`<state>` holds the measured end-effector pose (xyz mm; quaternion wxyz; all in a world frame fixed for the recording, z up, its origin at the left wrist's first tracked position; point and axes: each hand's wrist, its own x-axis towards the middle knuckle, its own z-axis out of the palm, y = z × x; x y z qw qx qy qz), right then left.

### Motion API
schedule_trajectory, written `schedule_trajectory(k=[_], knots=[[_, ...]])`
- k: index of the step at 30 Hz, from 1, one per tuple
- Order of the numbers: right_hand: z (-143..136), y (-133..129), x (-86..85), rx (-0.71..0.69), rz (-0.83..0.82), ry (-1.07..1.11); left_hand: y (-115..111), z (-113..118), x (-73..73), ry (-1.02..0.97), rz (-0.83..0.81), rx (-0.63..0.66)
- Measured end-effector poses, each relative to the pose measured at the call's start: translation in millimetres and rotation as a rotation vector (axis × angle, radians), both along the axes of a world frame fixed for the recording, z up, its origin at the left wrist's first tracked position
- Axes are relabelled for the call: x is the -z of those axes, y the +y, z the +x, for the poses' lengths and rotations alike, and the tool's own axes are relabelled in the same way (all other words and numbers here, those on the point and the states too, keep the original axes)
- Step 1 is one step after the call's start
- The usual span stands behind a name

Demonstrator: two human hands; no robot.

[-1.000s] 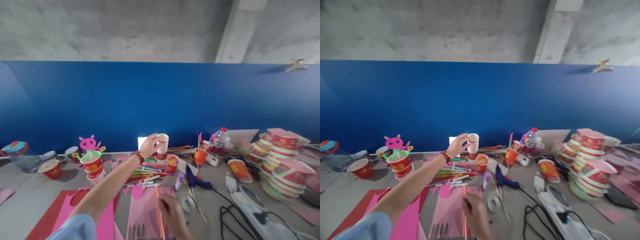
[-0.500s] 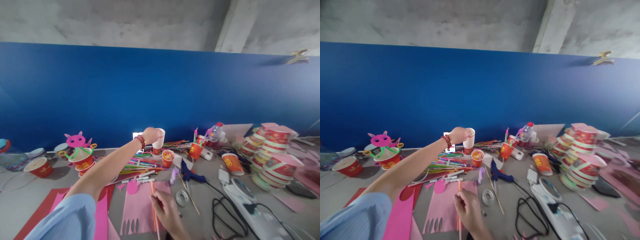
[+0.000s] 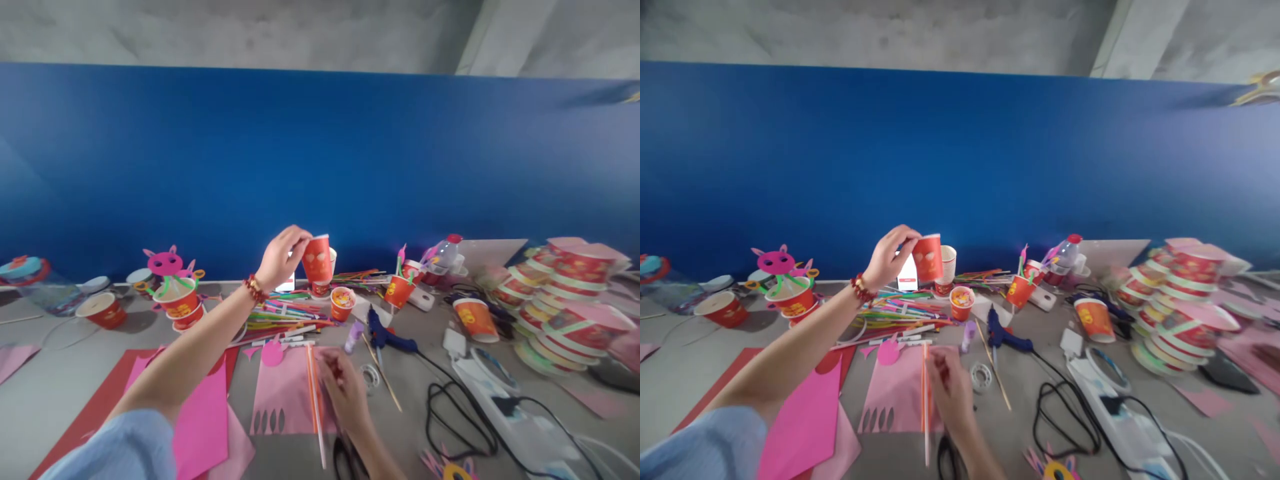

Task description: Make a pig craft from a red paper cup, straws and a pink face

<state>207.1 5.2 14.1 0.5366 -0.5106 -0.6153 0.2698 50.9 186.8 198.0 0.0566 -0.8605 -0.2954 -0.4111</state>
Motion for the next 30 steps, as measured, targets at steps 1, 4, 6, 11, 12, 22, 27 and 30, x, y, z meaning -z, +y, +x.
schedule_trajectory(k=[1, 4, 6, 11, 12, 22, 27, 30], knots=[[1, 0, -0.3, -0.002, 0.003, 0.097, -18, -7, 10.5, -0.063, -0.071, 0.079], [0, 1, -0.4, -0.169, 0.001, 0.374, -74, -23, 52.3, -0.071, -0.332, 0.282], [-6, 0, 0.2, -0.305, -0.054, 0.464, -107, -30, 81.9, -0.1, -0.469, 0.335], [-23, -9, -1.9, -0.317, -0.132, 0.359, -152, -38, 133.7, -0.551, -0.877, 0.244], [-23, -11, -4.8, -0.283, -0.125, 0.273, -156, -38, 139.5, -0.625, -1.049, 0.283], [52, -22, -38.2, 0.129, -0.058, -0.442, -165, -43, 173.9, -1.128, -1.761, 0.307], [41, -45, -6.1, 0.033, -0.15, -0.767, -171, -43, 178.8, -1.12, -1.75, 0.29], [31, -56, 7.0, 0.073, -0.161, -0.946, -175, -41, 178.6, -1.138, -1.685, 0.281]])
